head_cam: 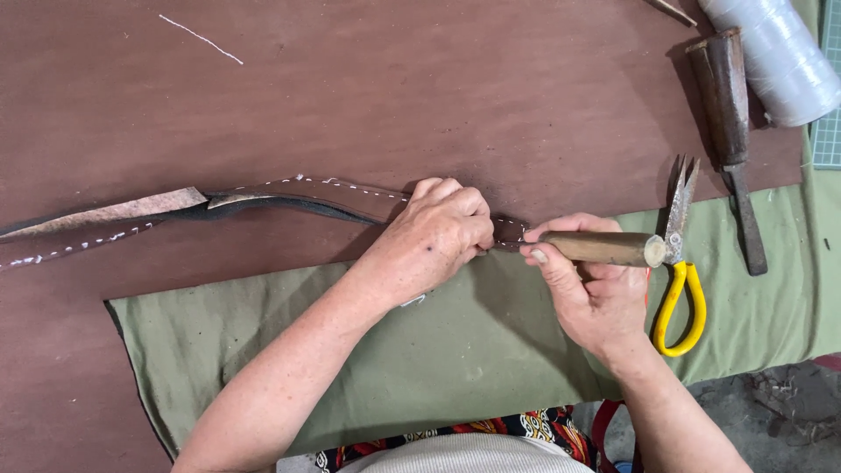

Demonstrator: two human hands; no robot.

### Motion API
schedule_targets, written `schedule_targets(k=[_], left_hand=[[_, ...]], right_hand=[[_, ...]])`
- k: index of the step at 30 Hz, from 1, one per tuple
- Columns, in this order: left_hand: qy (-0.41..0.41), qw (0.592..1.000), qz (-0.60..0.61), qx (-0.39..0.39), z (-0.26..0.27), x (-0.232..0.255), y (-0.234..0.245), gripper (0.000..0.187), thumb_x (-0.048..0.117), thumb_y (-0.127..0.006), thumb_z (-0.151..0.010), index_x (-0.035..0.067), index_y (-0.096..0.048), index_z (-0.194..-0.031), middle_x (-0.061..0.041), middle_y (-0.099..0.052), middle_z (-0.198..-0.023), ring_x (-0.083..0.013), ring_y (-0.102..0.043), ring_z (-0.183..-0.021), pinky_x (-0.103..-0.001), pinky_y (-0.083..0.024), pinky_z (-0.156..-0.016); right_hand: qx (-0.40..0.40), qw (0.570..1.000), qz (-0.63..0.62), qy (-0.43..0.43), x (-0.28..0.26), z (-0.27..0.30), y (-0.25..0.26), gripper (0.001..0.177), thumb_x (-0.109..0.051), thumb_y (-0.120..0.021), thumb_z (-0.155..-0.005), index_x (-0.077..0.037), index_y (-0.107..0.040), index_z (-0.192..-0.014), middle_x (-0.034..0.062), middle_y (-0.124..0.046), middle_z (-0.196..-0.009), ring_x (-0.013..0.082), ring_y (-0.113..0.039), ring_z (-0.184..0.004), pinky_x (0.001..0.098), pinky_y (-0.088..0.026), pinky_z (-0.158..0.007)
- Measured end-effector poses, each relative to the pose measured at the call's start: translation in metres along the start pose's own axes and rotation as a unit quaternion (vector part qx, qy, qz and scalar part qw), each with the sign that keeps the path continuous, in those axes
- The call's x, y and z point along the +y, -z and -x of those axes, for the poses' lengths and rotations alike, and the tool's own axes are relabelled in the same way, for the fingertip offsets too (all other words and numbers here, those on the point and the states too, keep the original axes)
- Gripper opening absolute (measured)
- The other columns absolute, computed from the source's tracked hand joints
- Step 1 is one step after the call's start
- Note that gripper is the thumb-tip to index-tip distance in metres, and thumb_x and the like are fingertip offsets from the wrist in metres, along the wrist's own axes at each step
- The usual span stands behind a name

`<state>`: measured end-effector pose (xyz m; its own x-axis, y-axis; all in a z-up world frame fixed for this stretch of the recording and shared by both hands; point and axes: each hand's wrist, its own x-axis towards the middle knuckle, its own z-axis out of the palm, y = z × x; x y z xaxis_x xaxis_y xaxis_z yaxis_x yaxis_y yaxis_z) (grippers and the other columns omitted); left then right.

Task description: A person uses an awl to punch holes in a leather strap and then uses a mallet to flatten the leather on a workshop table.

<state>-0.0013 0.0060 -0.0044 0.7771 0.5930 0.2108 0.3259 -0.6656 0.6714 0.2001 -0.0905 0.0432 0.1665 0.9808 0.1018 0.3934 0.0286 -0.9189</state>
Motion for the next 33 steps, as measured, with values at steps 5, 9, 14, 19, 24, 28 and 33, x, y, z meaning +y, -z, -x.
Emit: schedule_targets(k=[5, 9, 14, 19, 24, 28, 33], left_hand=[[0.000, 1.000, 0.006, 0.003, 0.001, -0.005, -0.006, 0.018, 0.008, -0.083, -0.077, 0.016, -0.068, -0.083, 0.000, -0.058, -0.088, -0.0197, -0.056, -0.095, -0.043, -0.041, -0.101], [0.019, 0.993, 0.116, 0.010, -0.003, 0.010, 0.019, 0.020, 0.009, -0.082, -0.079, 0.017, -0.071, -0.093, -0.003, -0.066, -0.096, -0.0251, -0.062, -0.100, -0.046, -0.043, -0.101], [-0.074, 0.936, 0.329, 0.100, -0.008, 0.038, 0.022, 0.075, 0.006, -0.079, -0.081, 0.011, -0.052, -0.151, -0.012, -0.062, -0.139, -0.0284, -0.064, -0.130, -0.042, -0.050, -0.112], [-0.053, 0.948, 0.304, 0.081, -0.005, 0.030, 0.018, 0.071, -0.001, -0.068, -0.080, 0.013, -0.054, -0.149, -0.012, -0.067, -0.132, -0.0313, -0.067, -0.125, -0.046, -0.050, -0.108], [0.030, 0.990, -0.097, 0.093, 0.001, 0.011, -0.011, 0.027, 0.011, -0.065, -0.093, 0.017, -0.073, -0.118, 0.000, -0.069, -0.111, -0.0217, -0.063, -0.108, -0.040, -0.045, -0.091], [0.061, 0.965, -0.239, 0.094, 0.001, 0.008, -0.044, 0.021, 0.026, -0.072, -0.089, 0.019, -0.069, -0.109, -0.001, -0.056, -0.100, -0.0248, -0.050, -0.101, -0.047, -0.039, -0.091], [0.057, 0.964, -0.241, 0.093, -0.010, 0.006, -0.045, 0.018, 0.027, -0.069, -0.090, 0.012, -0.059, -0.089, -0.005, -0.047, -0.086, -0.0277, -0.048, -0.089, -0.049, -0.038, -0.085]], right_hand=[[-0.038, 0.997, 0.061, 0.037, -0.009, -0.010, 0.004, 0.025, -0.007, -0.075, -0.094, 0.000, -0.063, -0.115, 0.0114, -0.076, -0.093, 0.0185, -0.076, -0.081, 0.0306, -0.060, -0.071], [-0.047, 0.992, 0.089, 0.070, -0.010, -0.011, 0.004, 0.025, -0.010, -0.077, -0.093, -0.002, -0.067, -0.114, 0.0101, -0.077, -0.091, 0.0208, -0.078, -0.080, 0.0314, -0.060, -0.072], [-0.070, 0.981, 0.144, 0.112, -0.013, -0.010, 0.001, 0.026, -0.014, -0.078, -0.092, -0.003, -0.067, -0.113, 0.0137, -0.078, -0.093, 0.0344, -0.076, -0.086, 0.0434, -0.061, -0.074], [-0.095, 0.979, 0.147, 0.101, -0.016, -0.013, 0.003, 0.025, -0.019, -0.077, -0.093, -0.006, -0.066, -0.111, 0.0127, -0.078, -0.089, 0.0341, -0.077, -0.083, 0.0428, -0.062, -0.069], [-0.097, 0.990, 0.087, 0.056, -0.008, -0.013, 0.009, 0.028, -0.019, -0.077, -0.092, -0.008, -0.066, -0.115, 0.0073, -0.078, -0.092, 0.0268, -0.078, -0.086, 0.0379, -0.064, -0.076], [-0.072, 0.989, 0.090, 0.089, -0.003, -0.004, 0.015, 0.023, -0.017, -0.076, -0.093, -0.007, -0.068, -0.113, 0.0095, -0.078, -0.093, 0.0258, -0.078, -0.082, 0.0374, -0.064, -0.070], [-0.022, 0.992, -0.043, 0.114, 0.009, 0.019, 0.006, 0.020, -0.005, -0.069, -0.095, 0.001, -0.063, -0.113, 0.0141, -0.078, -0.100, 0.0203, -0.078, -0.085, 0.0349, -0.064, -0.075]])
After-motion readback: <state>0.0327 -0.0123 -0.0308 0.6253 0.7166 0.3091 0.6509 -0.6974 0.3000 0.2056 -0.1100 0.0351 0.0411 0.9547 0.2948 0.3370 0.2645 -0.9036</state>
